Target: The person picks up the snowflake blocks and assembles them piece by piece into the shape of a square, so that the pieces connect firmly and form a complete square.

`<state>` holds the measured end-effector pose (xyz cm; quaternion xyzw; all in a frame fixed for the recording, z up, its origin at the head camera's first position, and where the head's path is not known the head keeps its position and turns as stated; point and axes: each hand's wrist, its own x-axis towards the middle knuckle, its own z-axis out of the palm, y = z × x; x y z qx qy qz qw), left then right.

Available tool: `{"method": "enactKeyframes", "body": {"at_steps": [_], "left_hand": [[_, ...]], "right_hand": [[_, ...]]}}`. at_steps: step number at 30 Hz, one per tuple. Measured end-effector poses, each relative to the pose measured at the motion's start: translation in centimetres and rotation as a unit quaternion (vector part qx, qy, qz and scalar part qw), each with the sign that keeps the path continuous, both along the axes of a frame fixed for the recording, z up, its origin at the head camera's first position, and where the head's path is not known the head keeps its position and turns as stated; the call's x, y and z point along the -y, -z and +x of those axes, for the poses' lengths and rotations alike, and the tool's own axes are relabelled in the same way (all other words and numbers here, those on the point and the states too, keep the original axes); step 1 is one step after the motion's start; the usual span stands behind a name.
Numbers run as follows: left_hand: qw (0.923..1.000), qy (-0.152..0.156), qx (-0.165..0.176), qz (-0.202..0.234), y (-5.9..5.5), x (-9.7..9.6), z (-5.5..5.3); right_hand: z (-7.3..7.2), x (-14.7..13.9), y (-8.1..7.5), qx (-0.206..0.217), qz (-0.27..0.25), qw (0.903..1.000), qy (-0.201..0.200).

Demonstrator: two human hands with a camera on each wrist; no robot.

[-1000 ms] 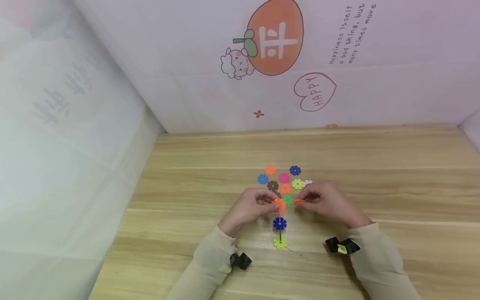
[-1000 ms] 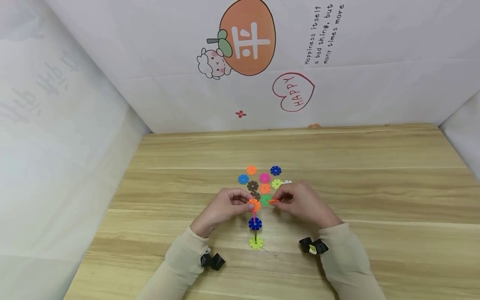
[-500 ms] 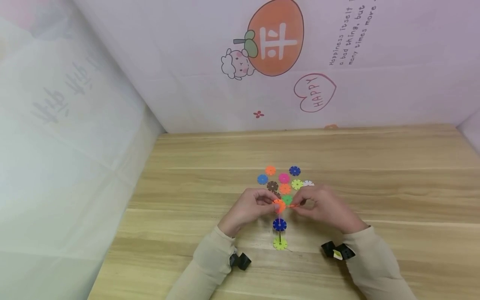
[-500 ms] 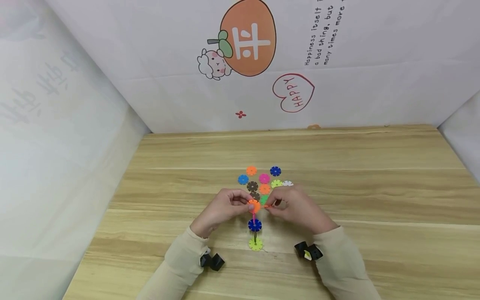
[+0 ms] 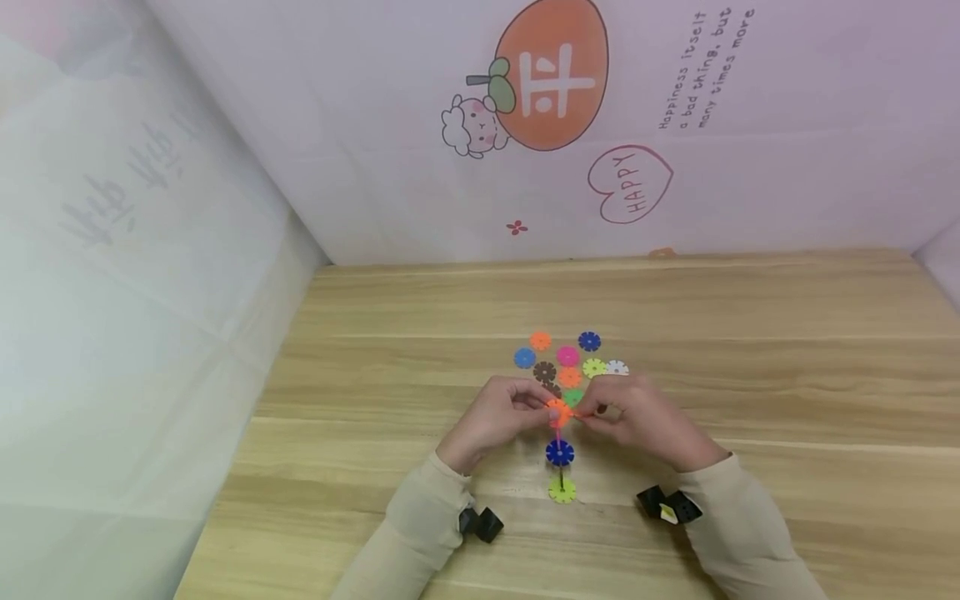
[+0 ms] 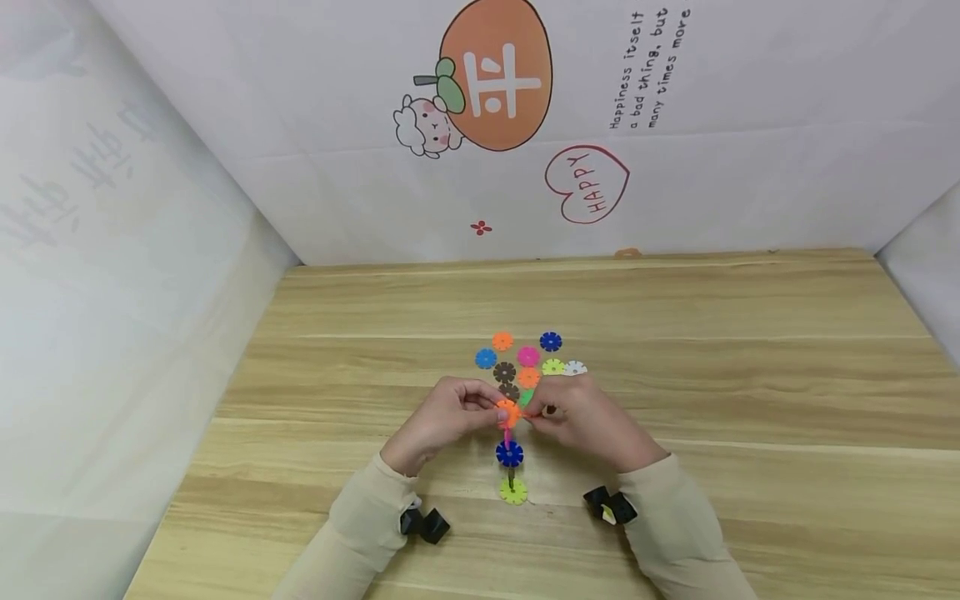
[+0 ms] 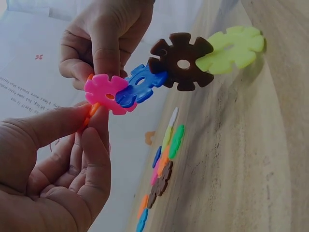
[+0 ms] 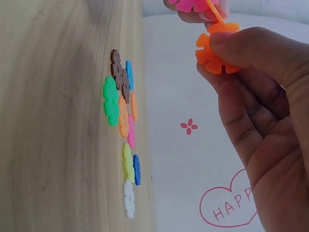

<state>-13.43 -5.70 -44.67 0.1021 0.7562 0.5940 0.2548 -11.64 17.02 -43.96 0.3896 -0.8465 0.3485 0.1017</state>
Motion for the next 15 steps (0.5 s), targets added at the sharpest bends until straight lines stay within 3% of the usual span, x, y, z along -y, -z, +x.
{"method": "enactKeyframes", "body": {"at_steps": [7,15], "left_hand": [[0.9998,-0.013,0.015,-0.005,-0.28,-0.13,0.06],[0.9998,-0.014,0.007,-0.011,-0.35,-0.21,0.20]], "right_hand": [[0.07,0.04,-0.08,-0.008,-0.007,0.9999,-0.008],[0.23,0.22,-0.27,-0.010,0.008,0.9999,-0.008]]}}
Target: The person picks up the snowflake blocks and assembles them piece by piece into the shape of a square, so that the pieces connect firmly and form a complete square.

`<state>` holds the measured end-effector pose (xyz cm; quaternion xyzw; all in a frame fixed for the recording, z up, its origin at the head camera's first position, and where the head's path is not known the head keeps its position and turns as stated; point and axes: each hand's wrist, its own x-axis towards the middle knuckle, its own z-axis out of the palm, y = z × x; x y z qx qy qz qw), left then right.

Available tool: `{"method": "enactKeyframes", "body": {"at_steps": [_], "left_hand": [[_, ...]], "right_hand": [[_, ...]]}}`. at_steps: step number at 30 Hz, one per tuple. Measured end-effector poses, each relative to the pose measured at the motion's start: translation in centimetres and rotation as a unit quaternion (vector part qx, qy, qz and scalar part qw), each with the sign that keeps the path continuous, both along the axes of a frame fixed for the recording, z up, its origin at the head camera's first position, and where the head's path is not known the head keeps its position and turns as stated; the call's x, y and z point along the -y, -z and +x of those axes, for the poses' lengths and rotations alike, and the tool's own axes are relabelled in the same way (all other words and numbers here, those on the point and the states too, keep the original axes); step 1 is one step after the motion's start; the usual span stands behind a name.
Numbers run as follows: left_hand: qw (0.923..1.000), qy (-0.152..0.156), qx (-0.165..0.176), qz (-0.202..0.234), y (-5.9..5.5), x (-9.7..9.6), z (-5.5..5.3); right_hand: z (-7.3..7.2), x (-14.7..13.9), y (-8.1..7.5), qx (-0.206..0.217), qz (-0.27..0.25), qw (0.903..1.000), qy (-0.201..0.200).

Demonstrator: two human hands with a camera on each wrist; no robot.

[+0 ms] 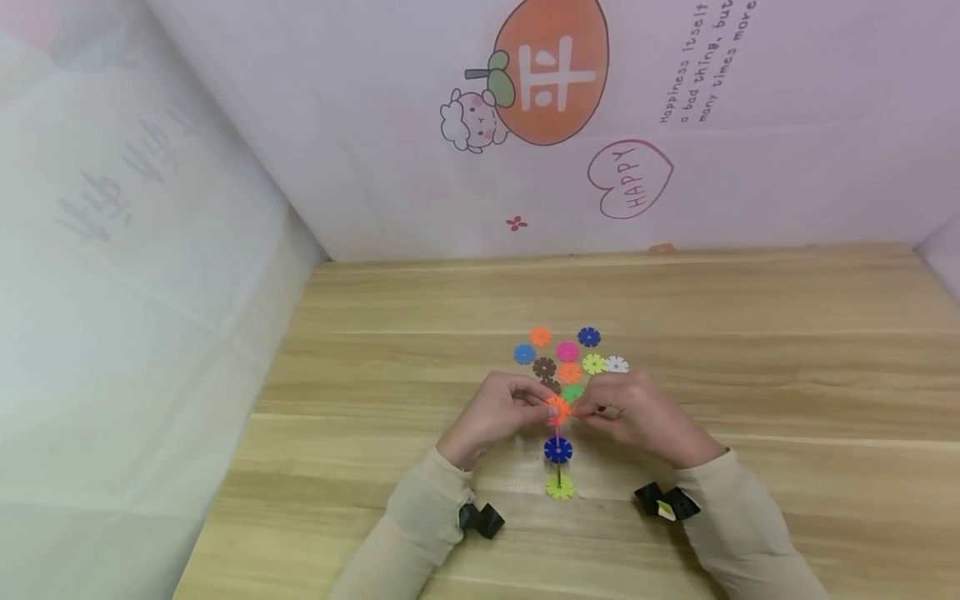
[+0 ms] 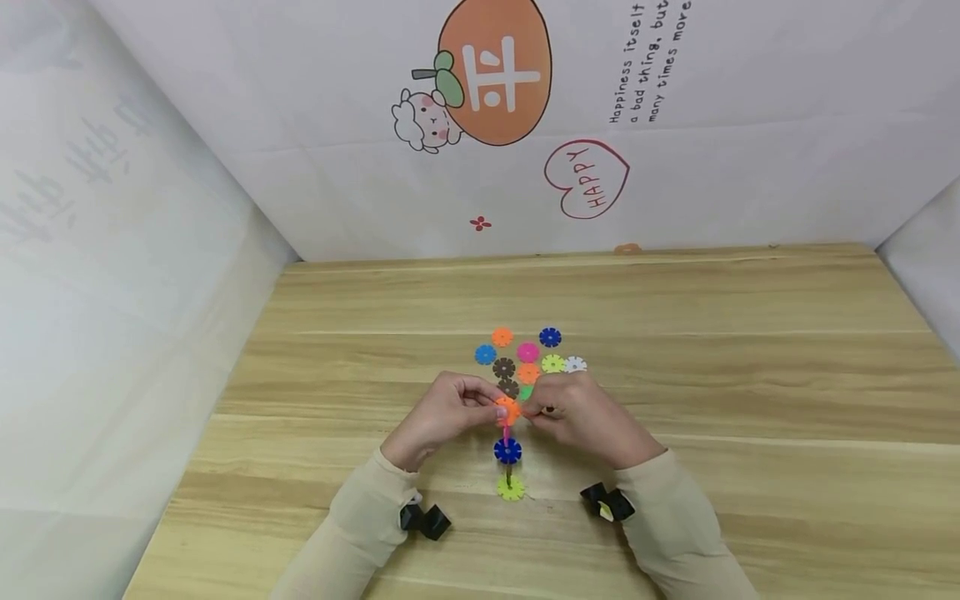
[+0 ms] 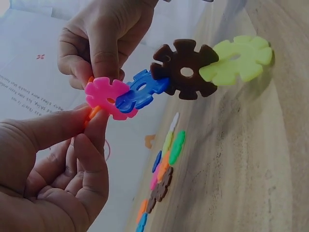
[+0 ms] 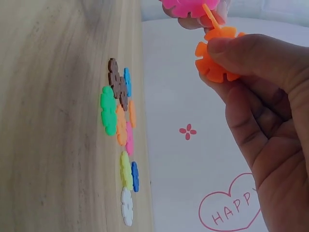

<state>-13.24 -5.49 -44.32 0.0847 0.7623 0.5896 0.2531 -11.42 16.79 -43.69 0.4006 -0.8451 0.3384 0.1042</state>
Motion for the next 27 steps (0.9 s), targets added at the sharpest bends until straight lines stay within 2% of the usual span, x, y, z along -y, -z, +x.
{"method": "enactKeyframes", "body": {"at_steps": [8,14,22,27], "left_hand": [[1.0000,0.004,0.000,-0.005,0.02,0.05,-0.14],[0.9993,0.029,-0.005,-0.025,-0.03,0.64,-0.37],[0.9990,0.040,-0.013,-0.019,0.08,0.79,-0.62],[0.9982,0.054,-0.014,-0.020,-0.06,0.61,-0.51]], "right_hand": [[0.00,0.35,-0.02,0.014,0.012,0.9998,0.002],[-0.25,0.45,0.24,0.000,0.010,0.9999,-0.006],[-0.28,-0.43,0.21,0.004,0.030,0.9995,0.004],[-0.22,-0.18,0.20,-0.009,0.031,0.9995,0.006]]}}
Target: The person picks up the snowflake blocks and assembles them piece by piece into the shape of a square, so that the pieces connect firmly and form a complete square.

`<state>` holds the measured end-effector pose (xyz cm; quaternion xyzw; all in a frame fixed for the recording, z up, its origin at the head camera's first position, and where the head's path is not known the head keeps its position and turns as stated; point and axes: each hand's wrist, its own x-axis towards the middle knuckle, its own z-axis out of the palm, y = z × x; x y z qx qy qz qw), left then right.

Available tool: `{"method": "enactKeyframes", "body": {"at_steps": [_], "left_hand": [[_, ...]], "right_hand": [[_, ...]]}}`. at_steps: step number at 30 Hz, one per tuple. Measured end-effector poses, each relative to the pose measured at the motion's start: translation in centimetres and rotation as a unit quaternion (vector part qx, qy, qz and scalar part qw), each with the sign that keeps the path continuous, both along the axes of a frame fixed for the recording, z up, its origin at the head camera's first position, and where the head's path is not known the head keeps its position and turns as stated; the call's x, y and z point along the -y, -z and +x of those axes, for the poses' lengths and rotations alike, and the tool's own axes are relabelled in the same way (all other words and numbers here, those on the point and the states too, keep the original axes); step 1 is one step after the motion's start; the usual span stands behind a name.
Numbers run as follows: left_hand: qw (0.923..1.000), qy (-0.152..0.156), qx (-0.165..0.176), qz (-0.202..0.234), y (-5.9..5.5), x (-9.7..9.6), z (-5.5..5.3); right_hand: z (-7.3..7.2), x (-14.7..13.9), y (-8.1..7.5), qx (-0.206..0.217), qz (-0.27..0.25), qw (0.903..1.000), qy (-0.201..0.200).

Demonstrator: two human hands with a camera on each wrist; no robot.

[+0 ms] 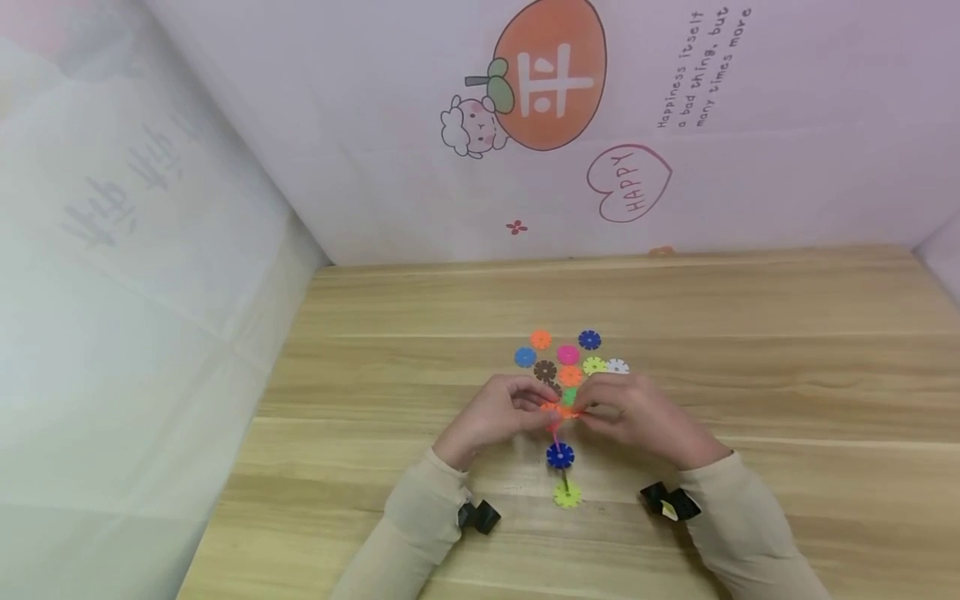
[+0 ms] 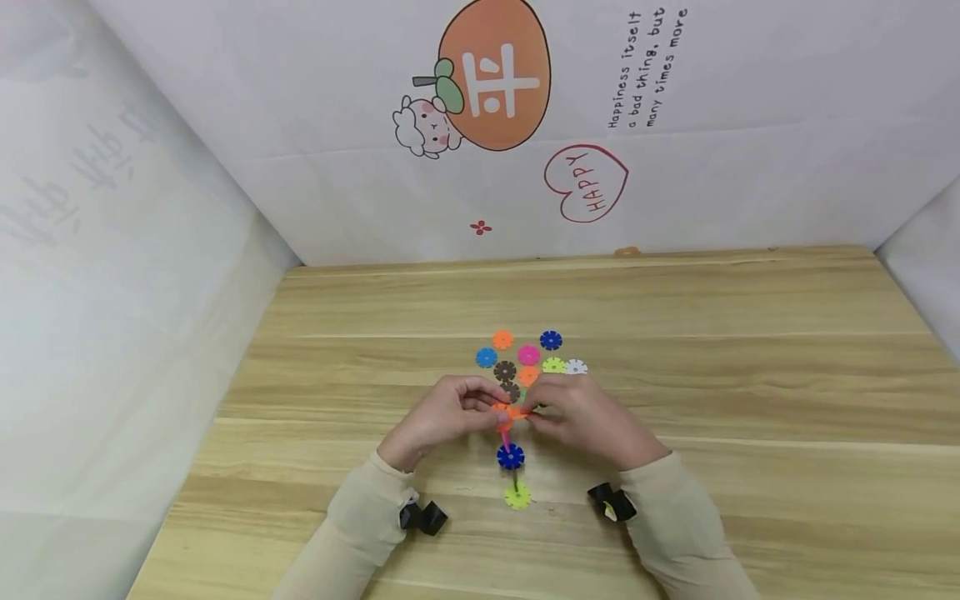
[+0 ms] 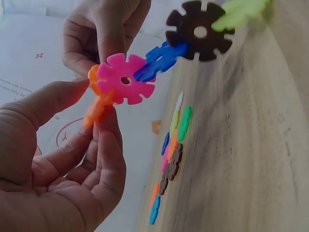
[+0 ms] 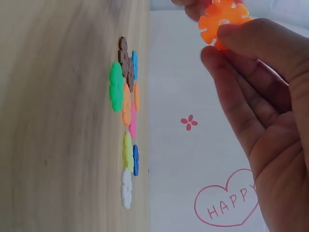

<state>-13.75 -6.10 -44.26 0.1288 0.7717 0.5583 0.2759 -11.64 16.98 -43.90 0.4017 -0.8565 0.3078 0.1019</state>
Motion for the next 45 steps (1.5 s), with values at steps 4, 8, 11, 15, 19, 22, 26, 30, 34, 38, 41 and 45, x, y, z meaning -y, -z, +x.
{"method": "enactKeyframes", "body": {"at_steps": [4,8,11,15,19,22,26,30,34,38,41,45], "left_hand": [[0.9998,0.015,-0.010,-0.006,0.1,-0.3,0.3],[0.9989,0.022,-0.025,-0.032,0.2,-0.3,0.4],[0.9982,0.023,-0.025,-0.048,0.1,-0.3,0.5],[0.9982,0.020,-0.026,-0.051,0.1,-0.3,0.4],[0.9979,0.023,-0.033,-0.050,0.1,-0.3,0.3],[0.9978,0.023,-0.032,-0.054,0.0,-0.3,0.4],[0.9975,0.025,-0.031,-0.058,0.0,-0.3,0.4],[0.9971,0.030,-0.035,-0.060,-0.1,-0.4,0.4],[0.9972,0.034,-0.031,-0.058,-0.1,-0.4,0.4],[0.9972,0.038,-0.032,-0.057,0.0,-0.4,0.4],[0.9970,0.039,-0.034,-0.057,0.0,-0.4,0.4],[0.9972,0.037,-0.027,-0.059,0.0,-0.4,0.3]], "right_hand": [[0.0,0.4,0.2,-0.012,-0.006,0.9999,-0.006],[-0.1,0.6,0.6,-0.027,-0.023,0.9992,-0.018],[-0.1,0.6,0.7,-0.031,-0.032,0.9988,-0.023],[-0.1,0.4,0.4,-0.004,-0.013,0.9999,-0.008],[-0.2,0.1,0.2,0.052,0.028,0.9970,0.051],[-0.3,0.1,0.3,0.088,0.058,0.9891,0.103],[-0.6,0.3,0.8,0.123,0.091,0.9764,0.153],[-0.9,0.7,1.2,0.160,0.113,0.9626,0.188],[-1.1,1.2,1.8,0.178,0.119,0.9544,0.208],[-1.2,1.6,2.0,0.170,0.130,0.9539,0.210],[-1.3,1.8,2.0,0.169,0.139,0.9523,0.213],[-1.3,1.9,2.0,0.176,0.138,0.9512,0.213]]}}
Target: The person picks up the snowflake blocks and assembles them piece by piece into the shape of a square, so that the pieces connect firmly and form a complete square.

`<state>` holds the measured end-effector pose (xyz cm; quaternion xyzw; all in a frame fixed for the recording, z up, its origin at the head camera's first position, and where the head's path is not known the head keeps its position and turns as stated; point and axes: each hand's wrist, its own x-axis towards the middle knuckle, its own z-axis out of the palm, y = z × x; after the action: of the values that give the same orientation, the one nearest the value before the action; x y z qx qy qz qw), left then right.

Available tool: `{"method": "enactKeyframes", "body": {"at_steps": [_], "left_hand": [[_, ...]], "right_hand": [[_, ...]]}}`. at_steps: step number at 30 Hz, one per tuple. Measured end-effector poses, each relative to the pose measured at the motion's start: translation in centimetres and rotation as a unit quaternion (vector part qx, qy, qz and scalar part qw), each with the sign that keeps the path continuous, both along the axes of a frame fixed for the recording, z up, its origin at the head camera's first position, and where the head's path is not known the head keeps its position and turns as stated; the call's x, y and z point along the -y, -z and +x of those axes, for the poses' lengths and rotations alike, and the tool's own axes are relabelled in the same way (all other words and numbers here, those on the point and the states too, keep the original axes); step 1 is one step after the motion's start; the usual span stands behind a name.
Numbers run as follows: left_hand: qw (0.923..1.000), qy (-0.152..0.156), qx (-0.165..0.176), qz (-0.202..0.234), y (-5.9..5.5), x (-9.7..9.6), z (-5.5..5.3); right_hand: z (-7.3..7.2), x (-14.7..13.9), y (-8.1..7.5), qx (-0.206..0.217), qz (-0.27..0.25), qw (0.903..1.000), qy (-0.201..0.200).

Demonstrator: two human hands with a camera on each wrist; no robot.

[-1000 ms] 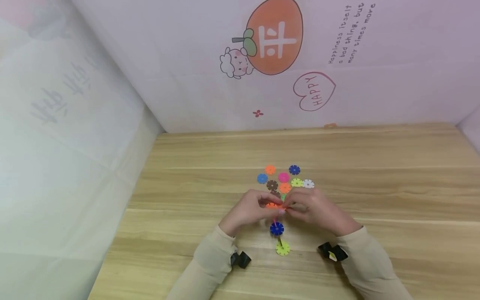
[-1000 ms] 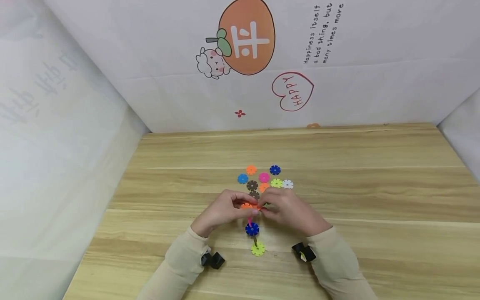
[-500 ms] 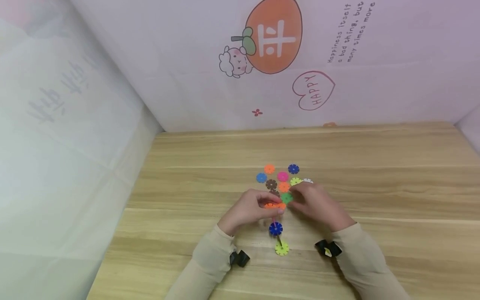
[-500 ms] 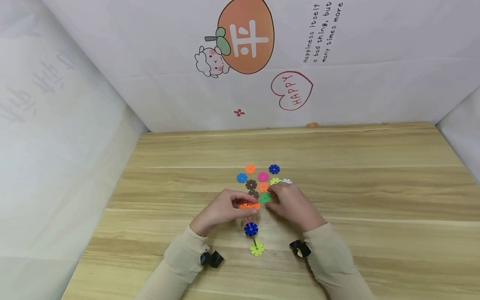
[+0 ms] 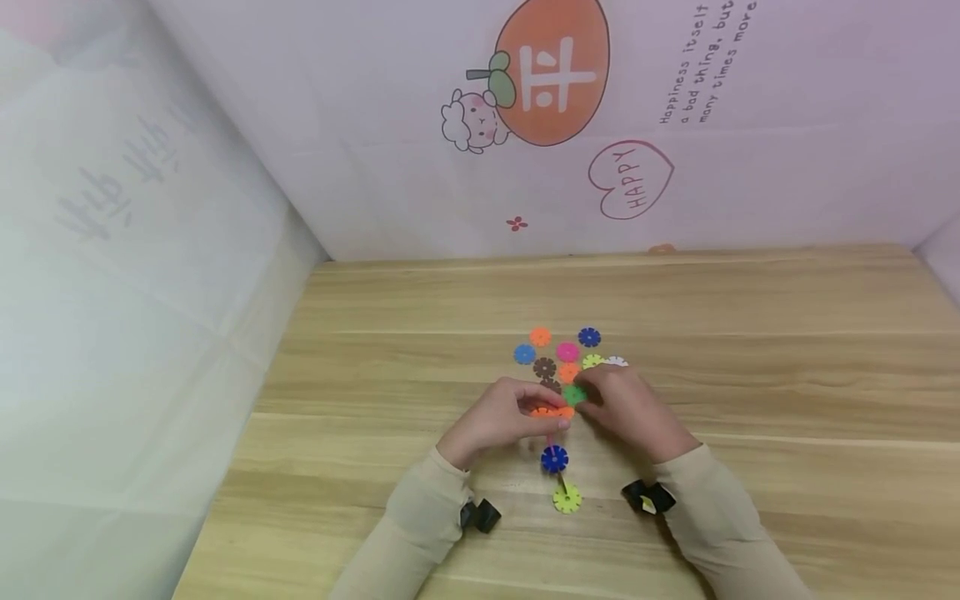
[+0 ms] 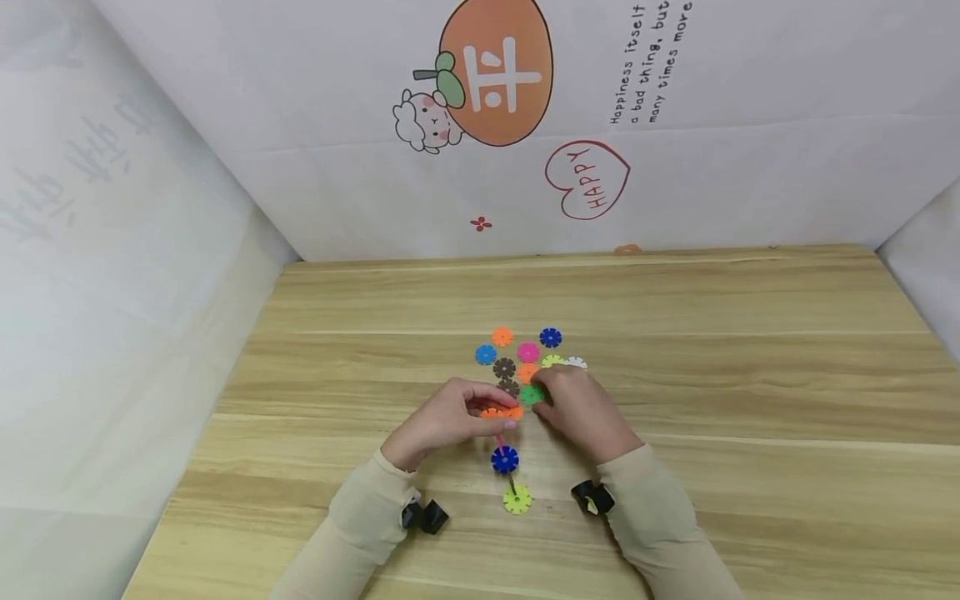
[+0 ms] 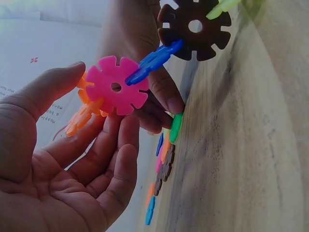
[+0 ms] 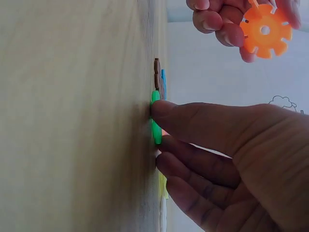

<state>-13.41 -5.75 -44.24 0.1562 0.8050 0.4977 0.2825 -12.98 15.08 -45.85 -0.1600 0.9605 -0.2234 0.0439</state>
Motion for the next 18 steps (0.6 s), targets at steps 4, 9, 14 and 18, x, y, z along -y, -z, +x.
{"method": "enactKeyframes", "body": {"at_steps": [4,9,14,18], "left_hand": [[1.0000,-0.005,0.003,-0.008,0.0,0.0,-0.1],[1.0000,-0.007,0.005,-0.003,-0.1,0.1,-0.1],[0.9999,-0.010,0.005,0.000,-0.1,0.1,-0.1],[1.0000,-0.008,0.001,-0.004,0.1,0.3,-0.1]], "right_hand": [[-0.1,-0.4,0.2,0.013,-0.020,0.9997,-0.002],[-0.2,-1.1,0.5,0.036,-0.055,0.9978,0.000],[-0.2,-1.6,0.5,0.042,-0.092,0.9949,0.003],[0.0,-2.0,0.2,0.057,-0.139,0.9886,0.008]]}}
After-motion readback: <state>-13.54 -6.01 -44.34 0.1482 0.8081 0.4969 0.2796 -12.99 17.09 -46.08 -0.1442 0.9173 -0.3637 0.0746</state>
